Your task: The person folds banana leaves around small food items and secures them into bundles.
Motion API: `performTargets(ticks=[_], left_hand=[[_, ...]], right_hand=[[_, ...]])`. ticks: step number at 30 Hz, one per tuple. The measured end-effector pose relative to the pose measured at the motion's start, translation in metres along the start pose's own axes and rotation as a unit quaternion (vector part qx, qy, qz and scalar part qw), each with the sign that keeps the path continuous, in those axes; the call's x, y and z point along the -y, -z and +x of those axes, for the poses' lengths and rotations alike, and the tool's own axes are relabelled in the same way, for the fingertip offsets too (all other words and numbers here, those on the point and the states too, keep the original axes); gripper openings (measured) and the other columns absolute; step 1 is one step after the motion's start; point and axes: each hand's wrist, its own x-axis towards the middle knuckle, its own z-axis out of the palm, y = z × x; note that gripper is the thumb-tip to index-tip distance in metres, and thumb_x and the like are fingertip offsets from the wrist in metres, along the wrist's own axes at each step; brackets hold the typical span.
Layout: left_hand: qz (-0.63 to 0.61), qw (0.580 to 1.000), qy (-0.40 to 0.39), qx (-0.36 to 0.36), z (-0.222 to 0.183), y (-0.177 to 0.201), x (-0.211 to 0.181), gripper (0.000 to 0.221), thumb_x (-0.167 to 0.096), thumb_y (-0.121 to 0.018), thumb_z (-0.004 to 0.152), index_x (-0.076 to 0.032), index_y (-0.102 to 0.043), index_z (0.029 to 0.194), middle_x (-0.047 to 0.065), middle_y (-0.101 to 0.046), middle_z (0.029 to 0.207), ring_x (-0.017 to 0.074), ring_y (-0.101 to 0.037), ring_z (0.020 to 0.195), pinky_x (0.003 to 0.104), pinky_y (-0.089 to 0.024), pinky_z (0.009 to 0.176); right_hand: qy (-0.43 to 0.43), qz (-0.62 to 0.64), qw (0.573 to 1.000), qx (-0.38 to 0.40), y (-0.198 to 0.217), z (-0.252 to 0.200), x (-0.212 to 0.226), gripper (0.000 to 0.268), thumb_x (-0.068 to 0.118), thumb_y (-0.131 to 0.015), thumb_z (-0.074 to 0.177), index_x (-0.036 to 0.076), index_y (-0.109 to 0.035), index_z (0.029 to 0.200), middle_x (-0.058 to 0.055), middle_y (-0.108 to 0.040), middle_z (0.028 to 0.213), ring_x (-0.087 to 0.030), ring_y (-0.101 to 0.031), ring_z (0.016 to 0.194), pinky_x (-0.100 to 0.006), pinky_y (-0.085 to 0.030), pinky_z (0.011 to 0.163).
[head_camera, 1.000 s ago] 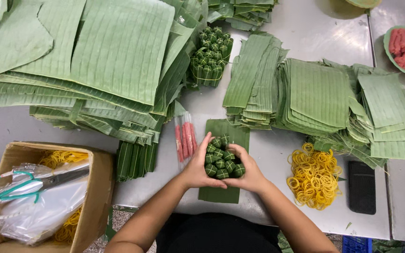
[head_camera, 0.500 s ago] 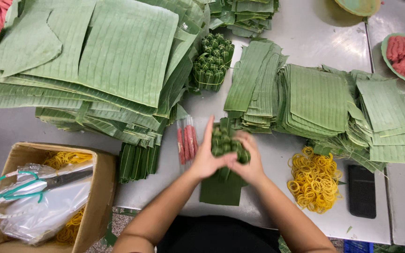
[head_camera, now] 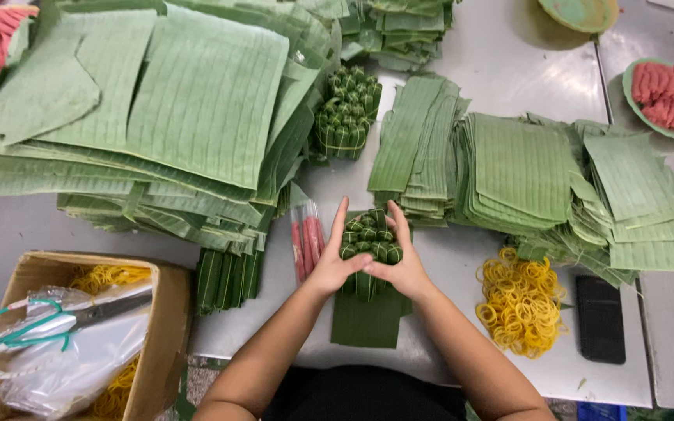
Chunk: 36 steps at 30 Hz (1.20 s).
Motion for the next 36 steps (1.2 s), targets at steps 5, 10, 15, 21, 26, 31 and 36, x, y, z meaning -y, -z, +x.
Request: performTargets(ticks=[5,10,15,21,26,31,36], left_hand=[[0.208,0.971,-0.101,0.061,-0.042,0.001,0.010,0.156,-0.048,-0.096,0.060,-0.006,0.008,0.168,0.025,-0.025,0.172,0.0366,-0.032,0.157,0.047,-0.028,0.128],[0.382,0.894,-0.191,0.132,-0.058,0.008,0.025,0.168,-0.063,-0.095,0.049,-0.005,0.010,0.166,0.028,-0.025,0.170,0.0454,-0.030,0.158,0.055,-0.026,0.131],[0.350,0.911,-0.173,0.137,-0.064,0.006,0.027,0.171,-0.068,-0.091,0.044,-0.008,0.010,0.168,0.030,-0.018,0.171,0.0485,-0.027,0.159,0.058,-0.029,0.131],[0.390,0.897,-0.144,0.149,-0.070,0.013,0.039,0.171,-0.074,-0.089,0.048,-0.008,0.014,0.167,0.030,-0.015,0.176,0.0494,-0.021,0.162,0.062,-0.024,0.132],[0.390,0.891,-0.211,0.100,-0.064,-0.008,0.041,0.170,-0.076,-0.084,0.044,-0.008,0.013,0.166,0.031,-0.008,0.173,0.0507,-0.021,0.161,0.062,-0.026,0.131],[0.455,0.882,-0.098,0.071,-0.050,0.006,0.035,0.169,-0.072,-0.094,0.041,-0.006,0.000,0.166,0.018,-0.029,0.167,0.0412,-0.036,0.154,0.055,-0.031,0.129],[0.356,0.934,-0.022,0.020,-0.048,-0.014,0.037,0.169,-0.057,-0.099,0.044,-0.004,0.003,0.167,0.021,-0.021,0.170,0.0437,-0.025,0.157,0.056,-0.025,0.128]], right_hand=[[0.112,-0.049,0.991,0.059,0.003,-0.042,-0.006,0.149,0.041,-0.098,0.066,0.019,0.009,0.168,-0.026,-0.033,0.159,-0.039,-0.039,0.150,-0.047,-0.036,0.125],[0.030,-0.106,0.979,0.171,0.019,-0.054,0.000,0.165,0.052,-0.097,0.057,0.018,0.025,0.164,-0.026,-0.021,0.172,-0.040,-0.028,0.158,-0.048,-0.025,0.127],[0.047,-0.083,0.972,0.213,0.025,-0.050,0.011,0.167,0.053,-0.098,0.057,0.016,0.027,0.162,-0.027,-0.010,0.175,-0.041,-0.022,0.162,-0.048,-0.024,0.129],[0.142,-0.211,0.956,0.144,0.015,-0.059,0.005,0.171,0.038,-0.104,0.046,0.018,0.022,0.159,-0.029,-0.005,0.170,-0.043,-0.018,0.157,-0.047,-0.024,0.126],[0.050,-0.120,0.976,0.176,0.022,-0.065,0.009,0.163,0.018,-0.100,0.055,0.021,0.023,0.161,-0.029,-0.003,0.171,-0.042,-0.018,0.157,-0.048,-0.024,0.123],[0.048,-0.157,0.975,0.153,0.037,-0.058,0.002,0.154,0.021,-0.097,0.063,0.022,0.015,0.168,-0.026,-0.020,0.176,-0.038,-0.035,0.159,-0.045,-0.035,0.127],[0.144,-0.176,0.965,0.131,0.006,-0.048,0.011,0.167,0.033,-0.103,0.051,0.024,0.023,0.160,-0.033,-0.007,0.167,-0.048,-0.023,0.154,-0.051,-0.029,0.122]])
